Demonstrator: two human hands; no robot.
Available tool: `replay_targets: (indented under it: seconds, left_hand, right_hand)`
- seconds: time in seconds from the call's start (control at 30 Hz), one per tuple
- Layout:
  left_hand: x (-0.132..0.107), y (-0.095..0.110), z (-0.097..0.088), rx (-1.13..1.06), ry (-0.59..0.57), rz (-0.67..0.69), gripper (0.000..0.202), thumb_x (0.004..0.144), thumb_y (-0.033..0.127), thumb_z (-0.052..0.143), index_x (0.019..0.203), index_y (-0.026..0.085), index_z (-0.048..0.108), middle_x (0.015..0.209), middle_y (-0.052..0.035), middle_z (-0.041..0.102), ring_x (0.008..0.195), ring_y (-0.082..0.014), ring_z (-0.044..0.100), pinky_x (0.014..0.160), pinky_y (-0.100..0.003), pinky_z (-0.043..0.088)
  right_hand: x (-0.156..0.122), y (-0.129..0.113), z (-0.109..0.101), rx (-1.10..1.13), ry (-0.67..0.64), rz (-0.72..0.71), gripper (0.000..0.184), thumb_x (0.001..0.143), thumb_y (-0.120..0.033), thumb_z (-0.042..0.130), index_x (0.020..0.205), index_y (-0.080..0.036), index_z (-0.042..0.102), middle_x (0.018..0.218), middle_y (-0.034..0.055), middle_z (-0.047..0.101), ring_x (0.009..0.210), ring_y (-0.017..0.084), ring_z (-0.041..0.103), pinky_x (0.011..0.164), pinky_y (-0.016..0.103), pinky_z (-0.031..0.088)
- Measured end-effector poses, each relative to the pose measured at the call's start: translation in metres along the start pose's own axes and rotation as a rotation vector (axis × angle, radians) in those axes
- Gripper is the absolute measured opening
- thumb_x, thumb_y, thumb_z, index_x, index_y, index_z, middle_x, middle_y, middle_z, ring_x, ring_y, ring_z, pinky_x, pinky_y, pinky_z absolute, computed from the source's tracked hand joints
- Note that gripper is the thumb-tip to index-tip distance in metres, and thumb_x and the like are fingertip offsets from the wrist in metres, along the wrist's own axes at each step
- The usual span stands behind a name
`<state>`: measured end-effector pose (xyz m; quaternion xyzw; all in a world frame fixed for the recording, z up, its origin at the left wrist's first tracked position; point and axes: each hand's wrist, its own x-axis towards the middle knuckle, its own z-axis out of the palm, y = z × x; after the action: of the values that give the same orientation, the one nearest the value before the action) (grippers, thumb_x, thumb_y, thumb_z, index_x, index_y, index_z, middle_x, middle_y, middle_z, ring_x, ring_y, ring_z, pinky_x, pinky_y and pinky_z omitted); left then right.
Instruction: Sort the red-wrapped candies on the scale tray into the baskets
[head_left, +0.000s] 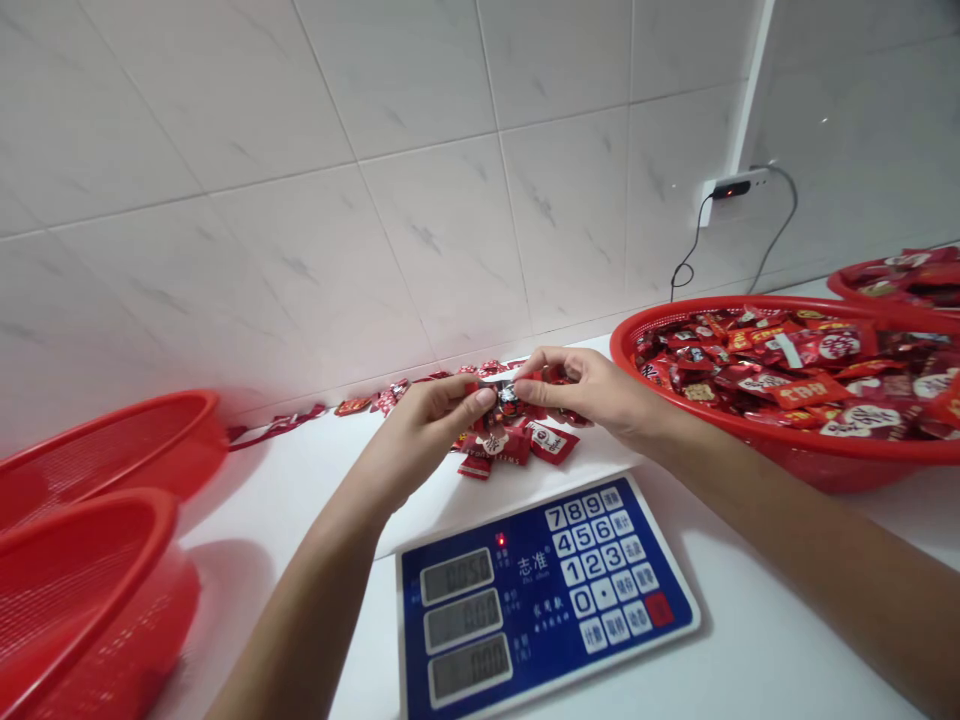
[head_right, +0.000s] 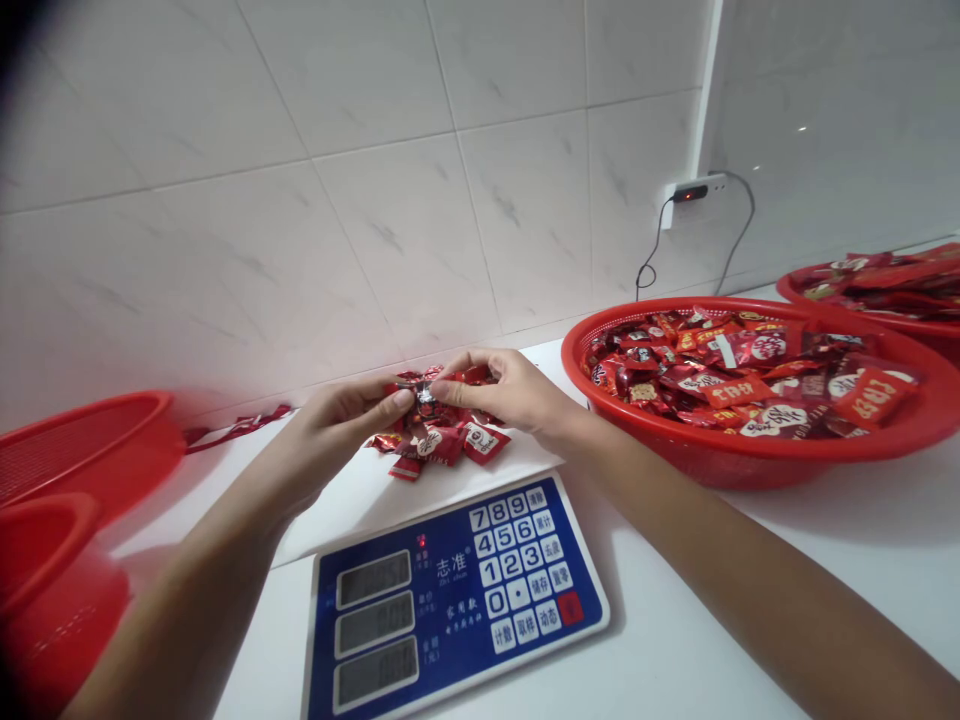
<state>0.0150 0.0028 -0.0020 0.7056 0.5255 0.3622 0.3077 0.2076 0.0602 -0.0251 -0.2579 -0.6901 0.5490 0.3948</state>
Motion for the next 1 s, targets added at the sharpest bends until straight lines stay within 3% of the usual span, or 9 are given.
replay_targets:
  seconds: [0.13, 0.23, 0.37, 0.47, 0.57, 0.73, 1.0]
  left_hand:
    - [0.002, -0.004, -0.009, 0.208, 0.178, -0.026, 0.039, 0.086, 0.052, 0.053, 0.069, 0.018, 0.057, 0.064, -0.0003, 0.057, 0.061, -0.0149, 0.051, 0.057, -0.026, 0.036]
    - [0.004, -0.006, -0.013, 0.309, 0.243, -0.038, 0.043, 0.085, 0.054, 0.052, 0.060, 0.018, 0.052, 0.056, 0.0018, 0.049, 0.054, -0.0135, 0.043, 0.053, -0.026, 0.030]
    - [0.003, -0.008, -0.016, 0.466, 0.247, -0.129, 0.042, 0.083, 0.058, 0.051, 0.072, 0.019, 0.062, 0.063, -0.0011, 0.058, 0.062, -0.0180, 0.051, 0.057, -0.028, 0.033]
    - [0.001, -0.008, -0.021, 0.578, 0.389, -0.142, 0.042, 0.082, 0.060, 0.053, 0.085, 0.019, 0.065, 0.065, -0.0015, 0.059, 0.063, -0.0189, 0.052, 0.057, -0.028, 0.032]
    - [-0.003, -0.003, -0.024, 0.534, 0.483, -0.075, 0.039, 0.083, 0.058, 0.055, 0.081, 0.020, 0.064, 0.061, 0.0008, 0.055, 0.057, -0.0160, 0.047, 0.052, -0.027, 0.029]
    - [-0.007, 0.007, -0.020, 0.477, 0.476, -0.045, 0.034, 0.085, 0.051, 0.056, 0.075, 0.020, 0.063, 0.059, 0.0006, 0.056, 0.055, -0.0143, 0.046, 0.052, -0.027, 0.029]
    - [-0.005, 0.006, -0.016, 0.479, 0.449, -0.037, 0.035, 0.085, 0.051, 0.056, 0.071, 0.019, 0.060, 0.054, 0.0029, 0.051, 0.050, -0.0127, 0.043, 0.049, -0.026, 0.028]
  right_hand:
    - [0.001, 0.003, -0.002, 0.001, 0.089, 0.083, 0.041, 0.077, -0.052, 0.073, 0.094, -0.017, 0.061, 0.072, -0.0021, 0.053, 0.050, 0.006, 0.037, 0.042, 0.022, 0.021]
    - [0.001, 0.003, -0.004, -0.026, 0.135, 0.122, 0.045, 0.075, -0.054, 0.074, 0.095, -0.017, 0.059, 0.071, -0.0025, 0.049, 0.051, 0.006, 0.037, 0.042, 0.022, 0.023]
    - [0.001, 0.001, -0.006, -0.065, 0.112, 0.109, 0.046, 0.076, -0.057, 0.072, 0.096, -0.018, 0.060, 0.067, -0.0037, 0.046, 0.050, 0.006, 0.035, 0.042, 0.023, 0.023]
    - [0.001, 0.000, -0.006, -0.070, 0.118, 0.090, 0.044, 0.076, -0.056, 0.072, 0.096, -0.018, 0.060, 0.066, -0.0040, 0.045, 0.049, 0.006, 0.035, 0.041, 0.023, 0.021]
    - [0.001, -0.003, -0.006, -0.039, 0.140, 0.089, 0.044, 0.075, -0.054, 0.074, 0.094, -0.017, 0.058, 0.067, -0.0035, 0.045, 0.049, 0.006, 0.035, 0.041, 0.022, 0.019]
    - [0.000, -0.005, -0.005, -0.034, 0.157, 0.116, 0.043, 0.077, -0.052, 0.073, 0.095, -0.016, 0.058, 0.069, -0.0024, 0.046, 0.051, 0.006, 0.037, 0.041, 0.021, 0.019]
    - [0.000, -0.006, -0.004, -0.044, 0.149, 0.130, 0.037, 0.079, -0.047, 0.073, 0.094, -0.016, 0.059, 0.062, -0.0036, 0.044, 0.050, 0.007, 0.036, 0.041, 0.021, 0.019]
